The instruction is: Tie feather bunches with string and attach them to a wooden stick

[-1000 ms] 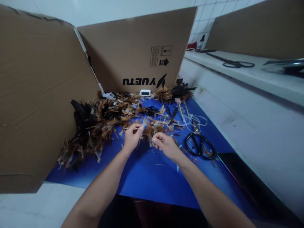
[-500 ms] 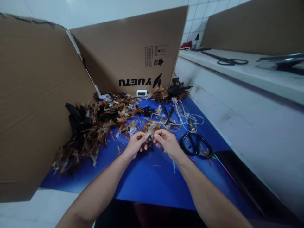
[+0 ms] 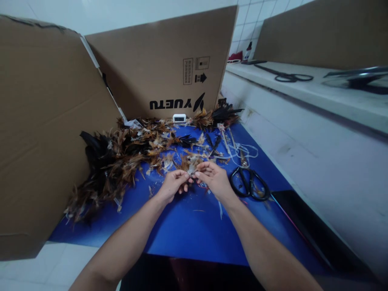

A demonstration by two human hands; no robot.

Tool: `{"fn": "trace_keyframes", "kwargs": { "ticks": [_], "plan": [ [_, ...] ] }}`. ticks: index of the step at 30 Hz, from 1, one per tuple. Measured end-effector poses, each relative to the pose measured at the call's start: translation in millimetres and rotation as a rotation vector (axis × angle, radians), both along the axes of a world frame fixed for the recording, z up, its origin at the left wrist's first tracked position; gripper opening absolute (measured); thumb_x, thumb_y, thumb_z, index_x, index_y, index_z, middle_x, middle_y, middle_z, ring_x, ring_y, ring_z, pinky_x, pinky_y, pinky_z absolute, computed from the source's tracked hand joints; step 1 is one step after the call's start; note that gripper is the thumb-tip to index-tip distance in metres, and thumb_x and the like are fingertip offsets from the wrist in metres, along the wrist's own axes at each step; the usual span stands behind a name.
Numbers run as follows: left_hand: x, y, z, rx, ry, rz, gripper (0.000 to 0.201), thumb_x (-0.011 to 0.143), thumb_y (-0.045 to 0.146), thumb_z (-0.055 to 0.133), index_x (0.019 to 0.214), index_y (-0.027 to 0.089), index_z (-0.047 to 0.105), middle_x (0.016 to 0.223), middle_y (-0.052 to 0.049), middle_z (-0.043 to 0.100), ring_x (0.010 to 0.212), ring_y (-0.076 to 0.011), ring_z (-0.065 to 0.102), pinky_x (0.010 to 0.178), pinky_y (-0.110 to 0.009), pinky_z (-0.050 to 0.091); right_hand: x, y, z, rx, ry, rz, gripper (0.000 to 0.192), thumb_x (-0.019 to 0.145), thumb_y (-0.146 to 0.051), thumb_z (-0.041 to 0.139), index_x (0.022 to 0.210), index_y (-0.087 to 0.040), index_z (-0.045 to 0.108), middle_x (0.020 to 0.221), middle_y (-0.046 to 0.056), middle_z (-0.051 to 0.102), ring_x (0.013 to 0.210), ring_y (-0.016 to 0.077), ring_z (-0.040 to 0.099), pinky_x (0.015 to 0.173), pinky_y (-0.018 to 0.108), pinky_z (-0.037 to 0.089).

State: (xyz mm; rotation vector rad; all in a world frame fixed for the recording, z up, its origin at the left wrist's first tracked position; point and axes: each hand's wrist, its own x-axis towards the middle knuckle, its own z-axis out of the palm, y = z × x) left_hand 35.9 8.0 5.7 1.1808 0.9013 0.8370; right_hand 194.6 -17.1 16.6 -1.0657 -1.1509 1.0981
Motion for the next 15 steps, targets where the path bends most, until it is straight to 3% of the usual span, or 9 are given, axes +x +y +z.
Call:
{"fn": "trace_keyframes", "kwargs": {
  "ticks": [15],
  "plan": [
    [1.4,-1.6,2.3,0.021,0.026,-0.007,0.031,0.071,0.039,0.064,0.079,0.010,0.060,0.075,-0.006,0.066,0.041,-0.0039,0.049,0.032,-0.014,0.032,-1.0,-0.4,-1.1,0.115,-0.190,-0.053,0.016,0.070,-0.024,0.064,0.084,-0.020,0.057,0.078,0.003,0.065,0.072,0.0171,0.063,0.066,0.030,0.051]
  ]
}}
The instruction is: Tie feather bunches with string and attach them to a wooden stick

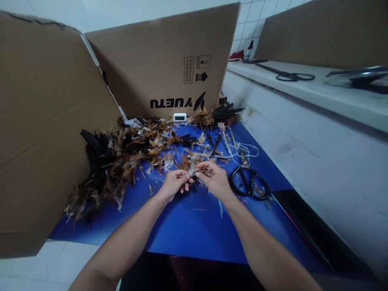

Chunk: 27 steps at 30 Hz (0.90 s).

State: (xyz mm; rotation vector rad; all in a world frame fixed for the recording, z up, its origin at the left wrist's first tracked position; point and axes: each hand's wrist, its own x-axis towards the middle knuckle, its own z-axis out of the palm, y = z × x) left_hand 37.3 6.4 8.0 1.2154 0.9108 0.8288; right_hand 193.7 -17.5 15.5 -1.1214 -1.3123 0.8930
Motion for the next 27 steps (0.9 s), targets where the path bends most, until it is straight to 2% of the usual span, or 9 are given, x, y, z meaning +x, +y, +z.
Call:
{"fn": "trace_keyframes", "kwargs": {
  "ticks": [12,27],
  "plan": [
    [0.0,-0.2,0.0,-0.023,-0.010,-0.022,0.028,0.071,0.036,0.064,0.077,0.009,0.060,0.071,-0.005,0.066,0.039,-0.0037,0.049,0.032,-0.014,0.032,-2.1,-1.7,-1.4,0.032,-0.105,-0.014,0.011,0.074,-0.023,0.058,0.085,-0.020,0.058,0.079,0.003,0.064,0.071,0.0160,0.062,0.067,0.030,0.049],
    [-0.2,-1.7,-0.7,-0.020,-0.017,-0.048,0.030,0.071,0.039,0.064,0.075,0.010,0.060,0.070,-0.004,0.065,0.041,-0.0037,0.049,0.034,-0.014,0.032,-5.9,-2.5,-5.9,0.042,-0.112,-0.026,0.010,0.075,-0.025,0.057,0.084,-0.020,0.058,0.080,0.002,0.063,0.067,0.0149,0.060,0.062,0.028,0.049]
  ]
}}
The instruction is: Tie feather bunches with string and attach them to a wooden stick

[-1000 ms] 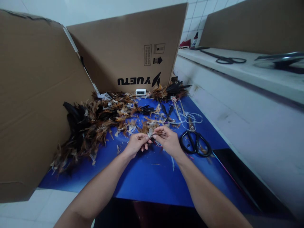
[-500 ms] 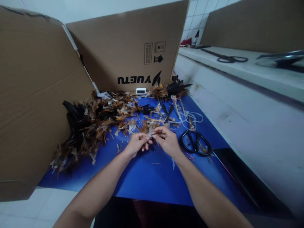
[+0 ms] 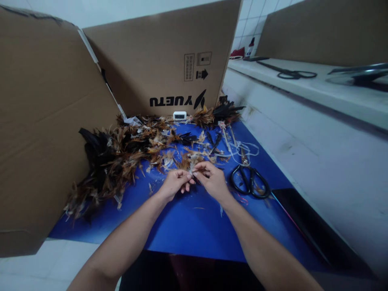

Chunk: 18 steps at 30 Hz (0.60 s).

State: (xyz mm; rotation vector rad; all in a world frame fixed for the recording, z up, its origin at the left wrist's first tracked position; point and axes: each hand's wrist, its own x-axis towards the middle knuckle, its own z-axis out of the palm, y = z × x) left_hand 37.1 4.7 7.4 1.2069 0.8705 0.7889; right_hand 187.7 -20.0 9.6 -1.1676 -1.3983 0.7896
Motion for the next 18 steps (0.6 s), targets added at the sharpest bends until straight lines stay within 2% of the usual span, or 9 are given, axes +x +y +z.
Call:
{"fn": "trace_keyframes", "kwargs": {
  "ticks": [5,9,14,18],
  "plan": [
    [0.2,1.4,0.1,0.077,0.020,0.077,0.031,0.072,0.042,0.061,0.074,0.012,0.058,0.064,-0.003,0.063,0.039,-0.0037,0.046,0.034,-0.015,0.032,1.4,1.8,-0.5,-0.009,0.029,-0.066,0.017,0.071,-0.026,0.061,0.087,-0.021,0.058,0.081,0.003,0.062,0.070,0.0157,0.059,0.063,0.028,0.049],
    [0.2,2.2,-1.1,0.190,0.077,0.172,0.030,0.075,0.043,0.058,0.075,0.014,0.056,0.067,-0.002,0.063,0.039,-0.0048,0.048,0.032,-0.016,0.032,1.8,2.9,-2.8,-0.105,0.021,-0.065,0.017,0.068,-0.029,0.064,0.082,-0.020,0.059,0.070,0.001,0.060,0.061,0.0142,0.056,0.055,0.026,0.047],
    [-0.4,-0.5,-3.2,0.391,0.244,0.168,0.027,0.081,0.040,0.050,0.074,0.016,0.058,0.048,0.003,0.053,0.037,-0.0053,0.044,0.037,-0.016,0.032,-1.3,2.4,-6.6,-0.181,0.056,0.035,0.020,0.068,-0.036,0.065,0.077,-0.018,0.060,0.065,-0.001,0.063,0.058,0.0138,0.057,0.055,0.026,0.046],
    [-0.2,-3.6,-2.0,0.458,0.305,0.162,0.024,0.081,0.037,0.051,0.074,0.016,0.060,0.051,0.002,0.055,0.041,-0.0058,0.047,0.041,-0.016,0.035,-1.7,2.0,-6.9,-0.179,0.098,0.041,0.022,0.069,-0.039,0.063,0.075,-0.018,0.063,0.063,0.000,0.063,0.055,0.0131,0.055,0.051,0.025,0.043]
  ]
}}
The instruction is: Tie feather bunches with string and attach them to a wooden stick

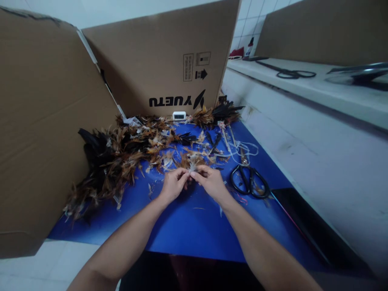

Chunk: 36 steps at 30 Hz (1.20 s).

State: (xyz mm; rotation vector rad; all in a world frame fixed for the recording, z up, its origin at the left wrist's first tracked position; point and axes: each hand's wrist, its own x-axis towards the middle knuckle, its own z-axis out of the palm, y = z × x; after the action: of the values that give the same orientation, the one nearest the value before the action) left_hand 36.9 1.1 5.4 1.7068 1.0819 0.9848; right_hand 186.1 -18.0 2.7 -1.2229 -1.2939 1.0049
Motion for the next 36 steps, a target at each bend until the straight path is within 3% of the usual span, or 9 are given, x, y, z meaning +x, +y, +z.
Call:
{"fn": "trace_keyframes", "kwargs": {
  "ticks": [5,13,23,32,36],
  "plan": [
    [0.7,-0.5,-0.3,-0.018,-0.001,-0.026,0.026,0.081,0.039,0.050,0.075,0.016,0.061,0.054,0.002,0.058,0.040,-0.0060,0.048,0.040,-0.017,0.035,1.4,-0.2,2.0,0.032,-0.015,-0.003,0.021,0.071,-0.039,0.062,0.072,-0.018,0.064,0.062,0.000,0.062,0.054,0.0136,0.054,0.049,0.025,0.040],
    [3.8,1.0,2.3,-0.259,-0.188,-0.100,0.029,0.075,0.041,0.058,0.073,0.012,0.058,0.061,-0.001,0.061,0.037,-0.0043,0.046,0.031,-0.015,0.031,2.0,-0.9,4.0,0.021,-0.007,0.006,0.016,0.071,-0.035,0.062,0.071,-0.018,0.063,0.057,-0.002,0.059,0.051,0.0127,0.050,0.049,0.024,0.038],
    [1.2,-0.9,5.1,-0.347,-0.278,-0.213,0.035,0.077,0.045,0.055,0.076,0.010,0.059,0.071,-0.005,0.064,0.042,-0.0042,0.049,0.034,-0.015,0.034,3.0,-1.0,6.2,0.052,-0.044,0.006,0.017,0.073,-0.034,0.062,0.070,-0.017,0.062,0.057,-0.002,0.054,0.051,0.0106,0.046,0.048,0.023,0.036],
    [-0.1,-2.1,9.7,-0.488,-0.359,-0.291,0.031,0.076,0.041,0.058,0.073,0.010,0.060,0.062,-0.002,0.061,0.041,-0.0034,0.046,0.034,-0.015,0.028,4.2,-1.1,7.8,0.076,-0.067,0.039,0.016,0.073,-0.031,0.060,0.068,-0.016,0.060,0.061,-0.002,0.050,0.054,0.0099,0.044,0.049,0.022,0.036],
    [-0.5,-2.5,13.1,-0.478,-0.369,-0.276,0.029,0.076,0.039,0.059,0.072,0.010,0.060,0.050,0.001,0.056,0.038,-0.0035,0.043,0.034,-0.015,0.026,3.5,-1.0,6.2,0.063,-0.046,0.043,0.017,0.074,-0.032,0.061,0.069,-0.016,0.059,0.059,-0.003,0.048,0.052,0.0094,0.043,0.049,0.022,0.035]
  ]
}}
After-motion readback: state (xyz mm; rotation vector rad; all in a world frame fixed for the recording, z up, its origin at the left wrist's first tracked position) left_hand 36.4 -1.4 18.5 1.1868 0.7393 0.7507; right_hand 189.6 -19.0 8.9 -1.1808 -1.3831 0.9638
